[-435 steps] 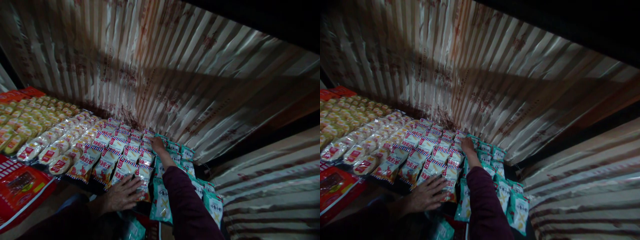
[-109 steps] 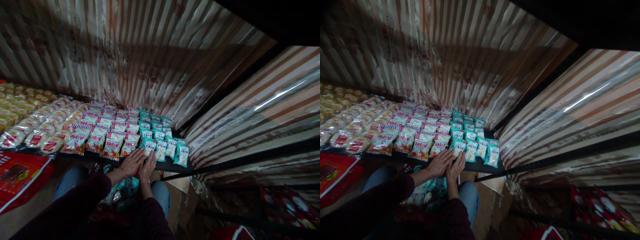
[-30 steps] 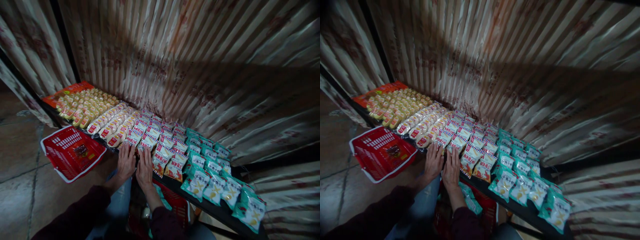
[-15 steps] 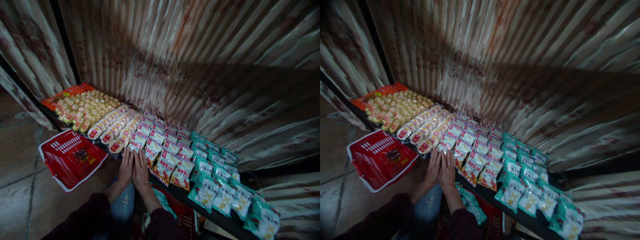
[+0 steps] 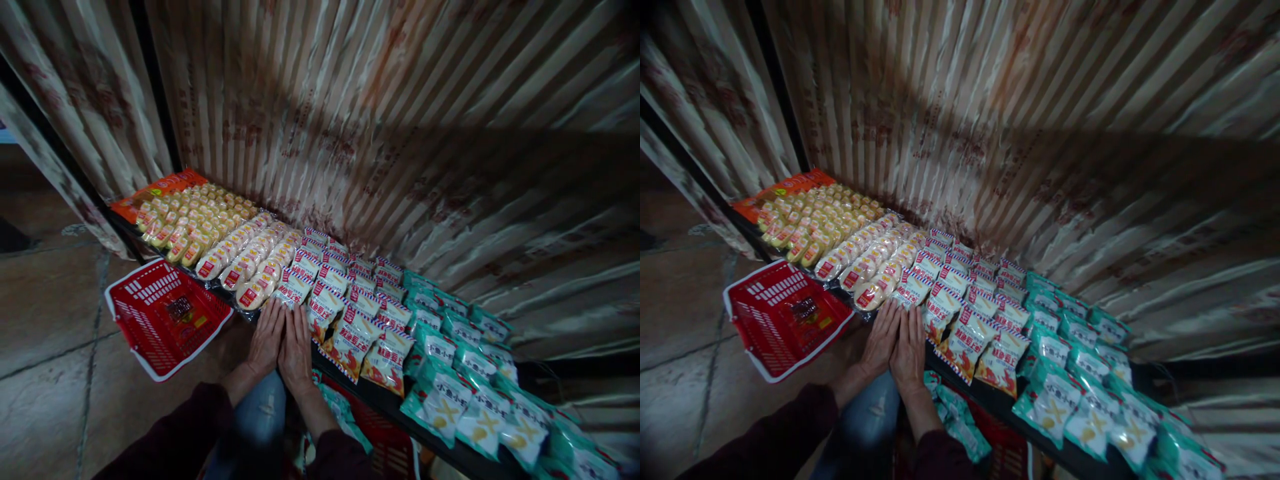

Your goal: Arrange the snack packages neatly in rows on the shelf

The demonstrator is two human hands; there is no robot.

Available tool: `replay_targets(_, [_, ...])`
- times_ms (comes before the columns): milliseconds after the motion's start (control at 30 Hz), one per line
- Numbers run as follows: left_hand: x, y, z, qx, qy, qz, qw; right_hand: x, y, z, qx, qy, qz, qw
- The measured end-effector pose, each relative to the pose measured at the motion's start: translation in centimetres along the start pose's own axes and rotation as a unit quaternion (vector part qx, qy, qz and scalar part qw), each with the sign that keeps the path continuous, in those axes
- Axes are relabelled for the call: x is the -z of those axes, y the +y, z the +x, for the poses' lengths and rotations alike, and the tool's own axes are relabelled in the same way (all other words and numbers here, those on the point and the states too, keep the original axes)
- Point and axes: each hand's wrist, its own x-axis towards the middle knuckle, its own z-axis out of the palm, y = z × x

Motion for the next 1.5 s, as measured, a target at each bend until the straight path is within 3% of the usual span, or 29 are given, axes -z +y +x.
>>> replay_targets(267, [-0.1,-0.3,-0.3,-0.012,0.015,0.006,1.000,-0.3,0.3,-0.4,0.017,0.007,0.019,1.000])
replay_targets(467, [1.5,-0.2,-0.8,0.015,0.076,-0.002,0.997,0.9,0.0,-0.4,0.017,0.000,0.032,0.999])
replay_targets(567, [3.1,-1.9,-0.2,0.065,0.121,0.007,0.990,1.3,-0.1,-0.5,0.017,-0.014,0.033,0.999])
replay_targets(700, [4.8,-5.9,1.9,0.174,0.202,0.072,0.961,1.4,-0.4,-0.5,0.014,-0.021,0.031,0.999])
replay_targets(833, [5.0,-8.9,4.0,0.249,0.181,0.111,0.945,1.7,-0.9,-0.5,0.010,-0.012,0.043,0.999])
replay_targets(967, [4.2,-9.9,4.9,0.301,0.164,0.125,0.931,2.4,-0.8,-0.9,0.002,-0.009,0.046,0.999])
replay_targets(1167, [3.6,-10.3,5.3,0.310,0.155,0.119,0.930,3.2,0.4,-1.7,-0.003,0.006,0.049,0.999])
replay_targets(1500, [3.3,-10.7,5.6,0.312,0.191,0.093,0.926,3.8,0.4,-3.0,-0.002,0.006,0.055,0.998])
